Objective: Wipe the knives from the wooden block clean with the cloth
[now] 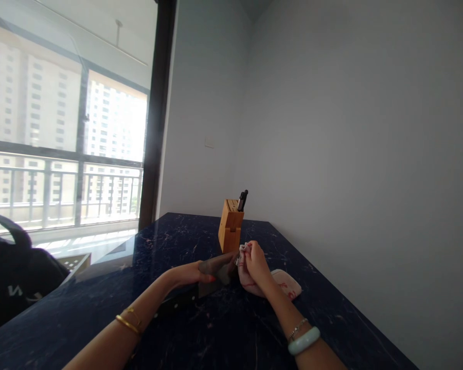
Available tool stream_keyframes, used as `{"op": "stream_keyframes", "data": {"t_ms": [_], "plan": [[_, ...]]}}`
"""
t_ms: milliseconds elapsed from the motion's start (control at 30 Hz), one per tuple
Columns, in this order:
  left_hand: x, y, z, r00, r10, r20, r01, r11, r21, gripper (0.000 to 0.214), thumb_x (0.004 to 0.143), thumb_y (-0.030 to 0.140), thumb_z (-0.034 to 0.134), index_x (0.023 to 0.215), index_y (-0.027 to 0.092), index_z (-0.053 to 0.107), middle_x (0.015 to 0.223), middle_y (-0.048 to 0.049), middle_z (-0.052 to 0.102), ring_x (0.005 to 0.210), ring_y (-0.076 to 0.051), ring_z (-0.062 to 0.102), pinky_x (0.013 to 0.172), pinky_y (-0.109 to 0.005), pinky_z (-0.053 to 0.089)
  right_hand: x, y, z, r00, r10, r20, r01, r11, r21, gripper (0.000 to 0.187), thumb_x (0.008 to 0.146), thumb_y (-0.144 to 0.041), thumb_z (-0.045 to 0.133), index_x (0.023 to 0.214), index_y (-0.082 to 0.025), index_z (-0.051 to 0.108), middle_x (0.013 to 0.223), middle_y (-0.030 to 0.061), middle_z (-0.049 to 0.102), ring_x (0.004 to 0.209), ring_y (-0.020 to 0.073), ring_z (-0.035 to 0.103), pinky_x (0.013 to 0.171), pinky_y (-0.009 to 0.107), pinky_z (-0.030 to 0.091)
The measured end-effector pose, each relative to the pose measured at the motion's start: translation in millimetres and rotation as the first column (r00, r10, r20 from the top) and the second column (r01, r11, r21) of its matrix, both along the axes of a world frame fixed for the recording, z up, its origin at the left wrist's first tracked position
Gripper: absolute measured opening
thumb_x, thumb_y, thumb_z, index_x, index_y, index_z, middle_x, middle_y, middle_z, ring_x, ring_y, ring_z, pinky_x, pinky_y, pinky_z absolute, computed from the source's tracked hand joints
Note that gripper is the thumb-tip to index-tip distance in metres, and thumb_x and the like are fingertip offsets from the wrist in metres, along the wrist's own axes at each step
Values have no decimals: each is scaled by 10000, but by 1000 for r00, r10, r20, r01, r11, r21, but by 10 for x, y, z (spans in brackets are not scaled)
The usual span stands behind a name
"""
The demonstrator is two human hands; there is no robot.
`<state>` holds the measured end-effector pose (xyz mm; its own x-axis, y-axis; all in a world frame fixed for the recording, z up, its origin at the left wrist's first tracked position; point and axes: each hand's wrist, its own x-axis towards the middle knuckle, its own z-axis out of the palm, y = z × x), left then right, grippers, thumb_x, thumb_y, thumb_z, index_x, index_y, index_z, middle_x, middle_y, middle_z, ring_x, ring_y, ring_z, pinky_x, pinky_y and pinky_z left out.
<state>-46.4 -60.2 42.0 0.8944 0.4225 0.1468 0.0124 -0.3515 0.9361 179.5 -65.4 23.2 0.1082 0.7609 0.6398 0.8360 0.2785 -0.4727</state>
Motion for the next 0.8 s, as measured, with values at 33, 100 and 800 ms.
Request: {"op": "stream_keyframes", "data": {"t_ms": [33, 100, 800], "plan": [[2, 8, -7, 1000, -6, 4, 6, 1000, -10, 623, 695, 272, 650, 1274, 245, 421, 1261, -10, 510, 1154, -264, 421, 969, -343, 298, 34, 23, -9, 1000, 0, 5, 0, 1000, 2, 123, 838, -178, 333, 903, -205, 434, 928, 61, 566, 896, 175, 535, 803, 285, 405], [-2, 31, -33, 1000, 16, 0, -16, 1000, -15, 591, 695, 297, 654, 1249, 243, 455, 1237, -7, 533, 1143, -273, 431, 966, -347, 301, 70, 46, -24, 1000, 0, 16, 0, 1000, -5, 112, 843, -192, 331, 906, -199, 423, 932, 63, 569, 900, 168, 541, 788, 264, 403], [-6, -115, 117, 999, 39, -37, -39, 999, 1, 537, 704, 307, 632, 1220, 257, 495, 1212, -8, 551, 1142, -268, 439, 960, -336, 317, 69, -109, -41, 912, -114, 393, 231, 936, -265, 205, 759, -140, 457, 963, -161, 459, 934, 115, 596, 912, 227, 545, 698, 286, 358]]}}
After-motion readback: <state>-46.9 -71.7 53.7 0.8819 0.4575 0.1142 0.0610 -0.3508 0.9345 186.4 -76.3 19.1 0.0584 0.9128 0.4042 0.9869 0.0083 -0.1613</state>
